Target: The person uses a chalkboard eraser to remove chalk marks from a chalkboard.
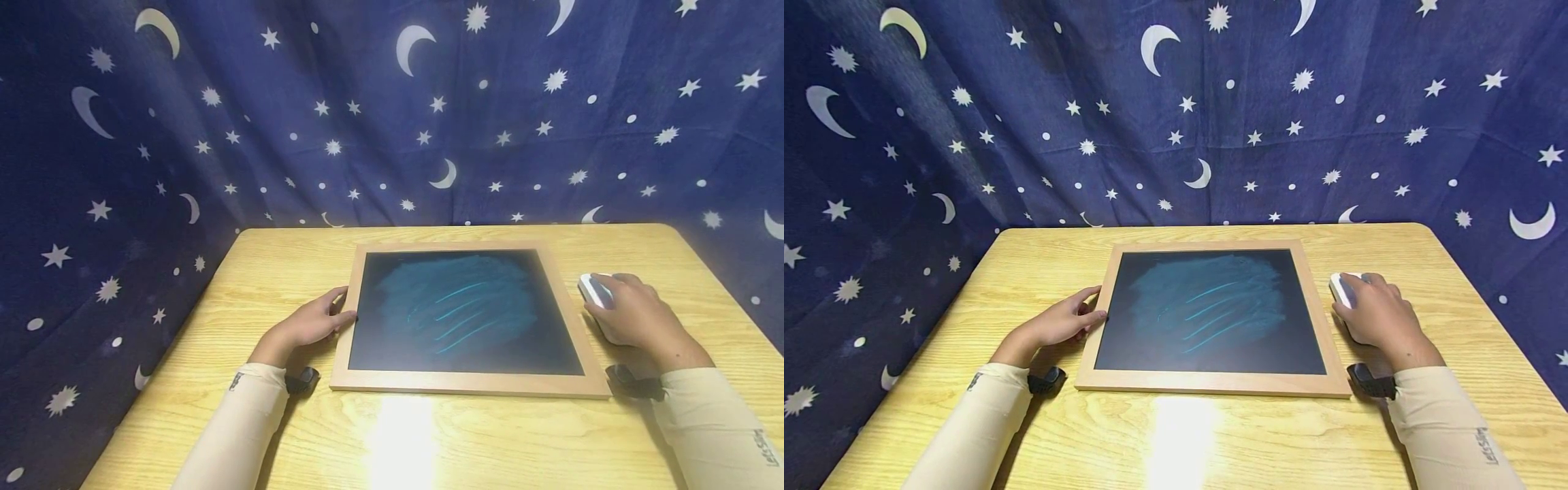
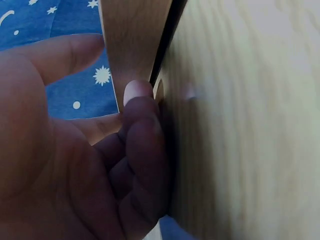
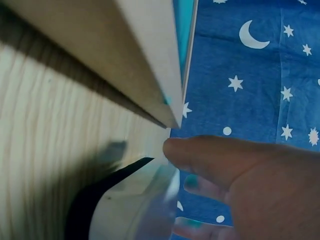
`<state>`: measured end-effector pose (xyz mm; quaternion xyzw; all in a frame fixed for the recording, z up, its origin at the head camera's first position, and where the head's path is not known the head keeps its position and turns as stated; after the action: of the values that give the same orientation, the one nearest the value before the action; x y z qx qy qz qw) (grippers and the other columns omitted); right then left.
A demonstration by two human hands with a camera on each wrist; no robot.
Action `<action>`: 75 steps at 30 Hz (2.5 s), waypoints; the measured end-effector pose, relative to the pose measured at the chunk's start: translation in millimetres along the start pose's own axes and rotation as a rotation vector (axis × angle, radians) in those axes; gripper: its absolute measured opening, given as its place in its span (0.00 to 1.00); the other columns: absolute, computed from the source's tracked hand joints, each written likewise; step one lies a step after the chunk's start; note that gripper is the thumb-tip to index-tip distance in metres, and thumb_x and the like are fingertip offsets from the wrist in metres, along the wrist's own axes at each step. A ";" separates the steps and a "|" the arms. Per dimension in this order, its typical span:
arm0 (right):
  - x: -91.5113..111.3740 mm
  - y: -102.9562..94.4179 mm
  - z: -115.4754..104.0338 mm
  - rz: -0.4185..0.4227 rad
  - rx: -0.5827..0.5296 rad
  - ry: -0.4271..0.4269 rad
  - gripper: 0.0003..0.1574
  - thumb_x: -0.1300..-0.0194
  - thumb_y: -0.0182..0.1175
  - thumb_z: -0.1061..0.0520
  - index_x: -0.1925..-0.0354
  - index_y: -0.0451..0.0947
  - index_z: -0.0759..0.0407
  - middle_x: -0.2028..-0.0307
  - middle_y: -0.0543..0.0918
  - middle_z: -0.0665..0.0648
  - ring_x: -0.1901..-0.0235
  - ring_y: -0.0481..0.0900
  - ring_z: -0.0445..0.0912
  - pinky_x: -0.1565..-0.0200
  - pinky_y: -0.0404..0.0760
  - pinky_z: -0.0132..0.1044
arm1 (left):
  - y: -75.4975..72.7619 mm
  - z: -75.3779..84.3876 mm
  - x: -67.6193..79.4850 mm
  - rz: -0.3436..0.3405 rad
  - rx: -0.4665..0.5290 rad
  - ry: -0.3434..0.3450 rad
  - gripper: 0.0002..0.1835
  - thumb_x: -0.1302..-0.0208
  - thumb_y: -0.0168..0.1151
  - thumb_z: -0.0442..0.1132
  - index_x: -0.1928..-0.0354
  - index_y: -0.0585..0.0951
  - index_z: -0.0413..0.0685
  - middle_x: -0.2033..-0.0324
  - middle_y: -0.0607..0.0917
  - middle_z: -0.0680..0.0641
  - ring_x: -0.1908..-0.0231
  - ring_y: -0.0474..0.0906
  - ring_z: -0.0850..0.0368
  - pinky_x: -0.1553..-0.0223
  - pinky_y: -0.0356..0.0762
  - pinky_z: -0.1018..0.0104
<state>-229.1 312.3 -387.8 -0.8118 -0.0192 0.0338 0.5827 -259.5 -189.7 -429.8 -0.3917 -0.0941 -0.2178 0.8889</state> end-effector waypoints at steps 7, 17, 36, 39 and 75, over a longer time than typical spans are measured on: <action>-0.2 5.6 5.9 -0.058 0.015 0.011 0.42 0.33 0.61 0.52 0.31 0.60 0.75 0.39 0.59 0.89 0.46 0.62 0.85 0.50 0.67 0.78 | -1.6 2.2 -0.2 0.041 -0.090 -0.006 0.42 0.29 0.55 0.60 0.21 0.52 0.54 0.59 0.83 0.45 0.67 0.81 0.55 0.51 0.76 0.53; -0.1 8.3 9.8 -0.037 0.020 -0.001 0.45 0.35 0.62 0.51 0.31 0.59 0.74 0.43 0.63 0.90 0.45 0.64 0.81 0.51 0.69 0.76 | -1.2 3.0 1.3 0.055 -0.127 -0.005 0.43 0.29 0.54 0.62 0.20 0.52 0.53 0.34 0.75 0.34 0.35 0.73 0.37 0.34 0.68 0.41; -1.9 7.9 6.8 -0.013 0.046 -0.016 0.41 0.34 0.56 0.52 0.31 0.59 0.72 0.50 0.75 0.84 0.52 0.73 0.76 0.58 0.73 0.70 | 1.4 4.3 1.6 0.086 -0.170 -0.018 0.41 0.28 0.52 0.61 0.20 0.52 0.56 0.32 0.75 0.39 0.32 0.71 0.39 0.32 0.66 0.41; -2.1 6.9 7.6 -0.024 0.038 0.008 0.43 0.34 0.57 0.50 0.30 0.58 0.72 0.49 0.73 0.85 0.52 0.73 0.76 0.59 0.74 0.69 | 0.9 5.0 1.3 0.087 -0.167 -0.016 0.41 0.29 0.52 0.61 0.21 0.53 0.57 0.33 0.75 0.39 0.32 0.71 0.39 0.32 0.66 0.41; 4.3 -15.6 -35.5 0.168 -0.076 -0.066 0.39 0.30 0.57 0.47 0.28 0.62 0.64 0.43 0.73 0.80 0.45 0.70 0.74 0.48 0.69 0.72 | -0.5 4.2 3.1 0.095 -0.158 -0.014 0.41 0.29 0.53 0.61 0.21 0.54 0.54 0.29 0.70 0.40 0.28 0.64 0.38 0.29 0.61 0.41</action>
<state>-222.0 284.0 -361.8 -0.8306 0.0282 0.1086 0.5455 -257.0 -187.9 -425.6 -0.4660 -0.0642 -0.1794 0.8640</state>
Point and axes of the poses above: each hand's wrist, its own x-axis away from the middle knuckle, its own y-axis out of the palm, z = x × y, the point moved 7 cm from there along -x, towards the middle knuckle
